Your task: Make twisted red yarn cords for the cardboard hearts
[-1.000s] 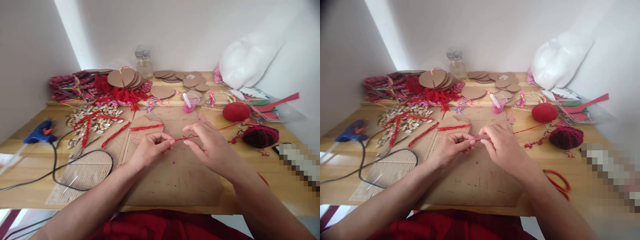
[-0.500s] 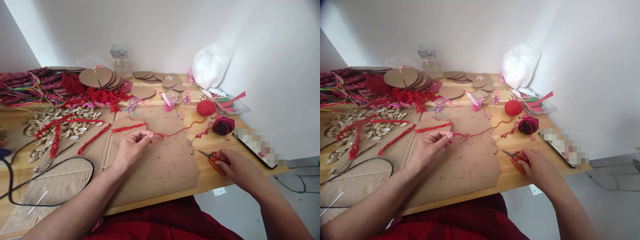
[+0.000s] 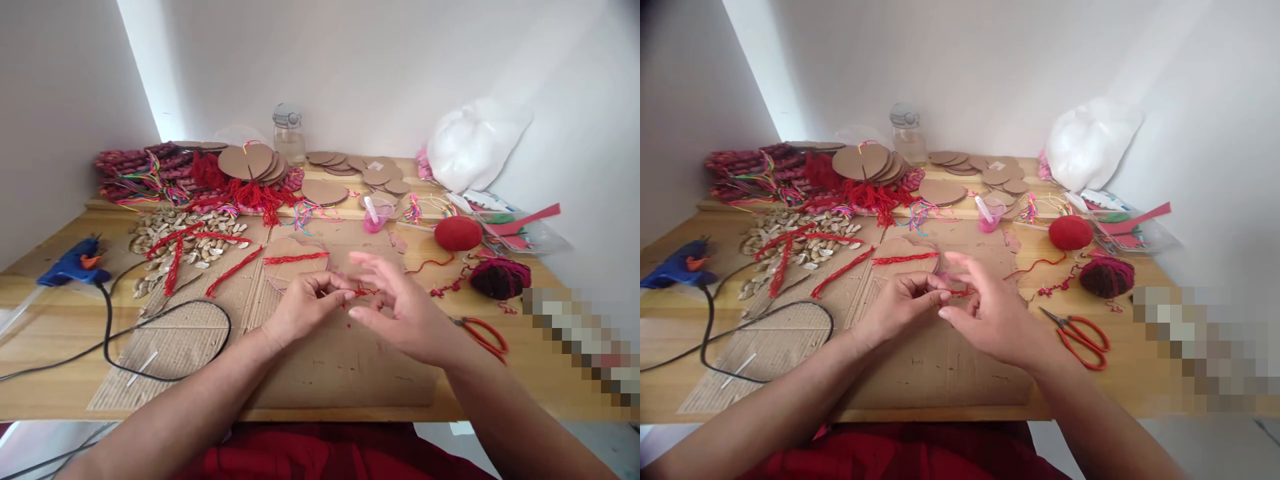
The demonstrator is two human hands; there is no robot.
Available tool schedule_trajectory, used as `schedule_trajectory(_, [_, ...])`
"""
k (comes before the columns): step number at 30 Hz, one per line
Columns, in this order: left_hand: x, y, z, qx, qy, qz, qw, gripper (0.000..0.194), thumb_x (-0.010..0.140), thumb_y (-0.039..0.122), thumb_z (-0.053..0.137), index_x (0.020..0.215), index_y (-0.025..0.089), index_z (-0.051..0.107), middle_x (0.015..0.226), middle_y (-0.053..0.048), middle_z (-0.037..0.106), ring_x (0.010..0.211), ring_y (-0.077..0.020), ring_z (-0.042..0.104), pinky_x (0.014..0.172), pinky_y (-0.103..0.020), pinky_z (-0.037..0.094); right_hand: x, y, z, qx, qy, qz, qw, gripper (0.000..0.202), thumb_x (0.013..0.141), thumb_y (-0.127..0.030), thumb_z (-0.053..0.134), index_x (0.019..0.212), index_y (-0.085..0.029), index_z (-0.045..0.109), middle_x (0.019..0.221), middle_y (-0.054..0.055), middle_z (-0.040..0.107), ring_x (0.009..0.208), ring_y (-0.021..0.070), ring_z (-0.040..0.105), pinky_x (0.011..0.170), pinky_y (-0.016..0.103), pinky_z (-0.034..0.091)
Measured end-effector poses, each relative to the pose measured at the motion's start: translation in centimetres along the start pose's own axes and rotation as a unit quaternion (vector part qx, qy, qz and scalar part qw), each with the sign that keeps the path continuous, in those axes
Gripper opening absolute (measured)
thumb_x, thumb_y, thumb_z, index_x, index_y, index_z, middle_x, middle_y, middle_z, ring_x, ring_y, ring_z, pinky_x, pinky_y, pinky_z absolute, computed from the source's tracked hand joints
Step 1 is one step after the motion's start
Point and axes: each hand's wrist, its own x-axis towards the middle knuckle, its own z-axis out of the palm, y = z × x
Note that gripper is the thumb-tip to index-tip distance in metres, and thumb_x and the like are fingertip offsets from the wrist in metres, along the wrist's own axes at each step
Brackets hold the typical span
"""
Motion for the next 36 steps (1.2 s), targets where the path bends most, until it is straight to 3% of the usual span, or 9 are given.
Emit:
schedule_trajectory(2, [0.2, -0.2, -0.3, -0.021, -0.007, 0.003, 1.0, 0.021, 0.084, 0.034, 0.071, 0.085, 0.014, 0.072, 0.082, -0.004, 0.071, 0.073, -0.0126, 0.06, 0.069, -0.024, 0.044, 1.6, 0.3, 1.3, 0.034, -0.025, -0.001, 0.999, 0.056, 0.088, -0.027, 0.065, 0.141, -0.028, 0.044, 0.135, 0.007, 0.06, 0.103, 0.02, 0.067, 0.081, 0.032, 0.058])
schedule_trajectory(4, [0.5, -0.4, -0.7, -0.033, 0.001, -0.004, 0.999, 0.021, 0.084, 0.034, 0.07, 0.086, 0.014, 0.072, 0.083, -0.004, 0.071, 0.075, -0.0125, 0.06, 0.071, -0.024, 0.044, 2.5, 1.1, 1.8, 0.044, -0.027, 0.007, 0.999, 0.039, 0.09, -0.026, 0.063, 0.129, -0.024, 0.057, 0.119, 0.005, 0.069, 0.102, 0.0188, 0.068, 0.086, 0.032, 0.056])
schedule_trajectory(7, [0.7, -0.4, -1.0, -0.029, 0.007, -0.021, 0.999, 0.022, 0.086, 0.035, 0.068, 0.085, 0.014, 0.072, 0.078, -0.002, 0.069, 0.072, -0.0106, 0.058, 0.069, -0.022, 0.043, 3.0, 2.0, 1.5, 0.048, -0.015, 0.016, 0.999, 0.019, 0.091, -0.027, 0.063, 0.109, -0.023, 0.068, 0.098, 0.001, 0.075, 0.085, 0.0148, 0.07, 0.077, 0.027, 0.055])
schedule_trajectory(12, [0.7, -0.5, -0.8, -0.055, 0.006, -0.056, 0.997, 0.034, 0.091, 0.045, 0.059, 0.085, 0.014, 0.071, 0.076, -0.003, 0.067, 0.069, -0.0105, 0.058, 0.062, -0.02, 0.043, 3.0, 2.6, 1.1, 0.019, 0.034, 0.012, 0.999, 0.01, 0.09, -0.025, 0.064, 0.091, -0.022, 0.074, 0.081, -0.002, 0.075, 0.066, 0.0106, 0.064, 0.06, 0.021, 0.048])
schedule_trajectory(15, [0.6, -0.5, -0.7, -0.087, 0.036, -0.065, 0.993, 0.039, 0.093, 0.049, 0.055, 0.096, 0.015, 0.072, 0.08, -0.005, 0.069, 0.072, -0.0126, 0.061, 0.059, -0.02, 0.046, 2.8, 3.1, 1.1, 0.026, 0.053, 0.019, 0.998, 0.01, 0.09, -0.026, 0.065, 0.089, -0.022, 0.074, 0.077, -0.002, 0.073, 0.064, 0.0106, 0.061, 0.058, 0.022, 0.046])
schedule_trajectory(20, [0.5, 0.1, -0.8, -0.084, 0.07, -0.069, 0.992, 0.032, 0.087, 0.038, 0.066, 0.11, 0.015, 0.067, 0.088, -0.006, 0.071, 0.077, -0.0133, 0.063, 0.059, -0.02, 0.047, 2.6, 3.4, 1.1, 0.055, 0.079, 0.036, 0.995, 0.012, 0.092, -0.029, 0.062, 0.089, -0.022, 0.071, 0.076, -0.001, 0.07, 0.064, 0.0113, 0.058, 0.057, 0.023, 0.044])
schedule_trajectory(27, [0.1, 1.0, 0.0, 0.0, 0.062, -0.068, 0.996, 0.031, 0.075, 0.03, 0.08, 0.101, 0.014, 0.072, 0.087, -0.005, 0.074, 0.07, -0.0112, 0.062, 0.063, -0.021, 0.046, 2.5, 3.4, 1.3, 0.07, 0.088, 0.037, 0.993, 0.012, 0.092, -0.031, 0.063, 0.088, -0.021, 0.069, 0.072, -0.001, 0.066, 0.062, 0.0113, 0.056, 0.055, 0.023, 0.043])
schedule_trajectory(31, [0.1, 0.6, 0.3, 0.037, 0.085, -0.033, 0.995, 0.015, 0.081, 0.03, 0.074, 0.084, 0.015, 0.073, 0.076, -0.002, 0.071, 0.064, -0.0097, 0.058, 0.058, -0.02, 0.042, 2.4, 3.4, 1.5, 0.068, 0.076, 0.044, 0.994, 0.012, 0.092, -0.031, 0.062, 0.088, -0.021, 0.069, 0.075, 0.0, 0.067, 0.064, 0.0124, 0.057, 0.057, 0.024, 0.043])
schedule_trajectory(36, [0.1, 0.4, 0.1, 0.047, 0.092, -0.005, 0.995, 0.014, 0.084, 0.029, 0.071, 0.082, 0.016, 0.072, 0.076, -0.001, 0.071, 0.066, -0.0102, 0.058, 0.06, -0.02, 0.044, 2.3, 3.1, 1.5, 0.039, 0.075, 0.046, 0.995, 0.011, 0.092, -0.029, 0.061, 0.087, -0.021, 0.067, 0.071, -0.001, 0.064, 0.062, 0.0122, 0.054, 0.054, 0.025, 0.04])
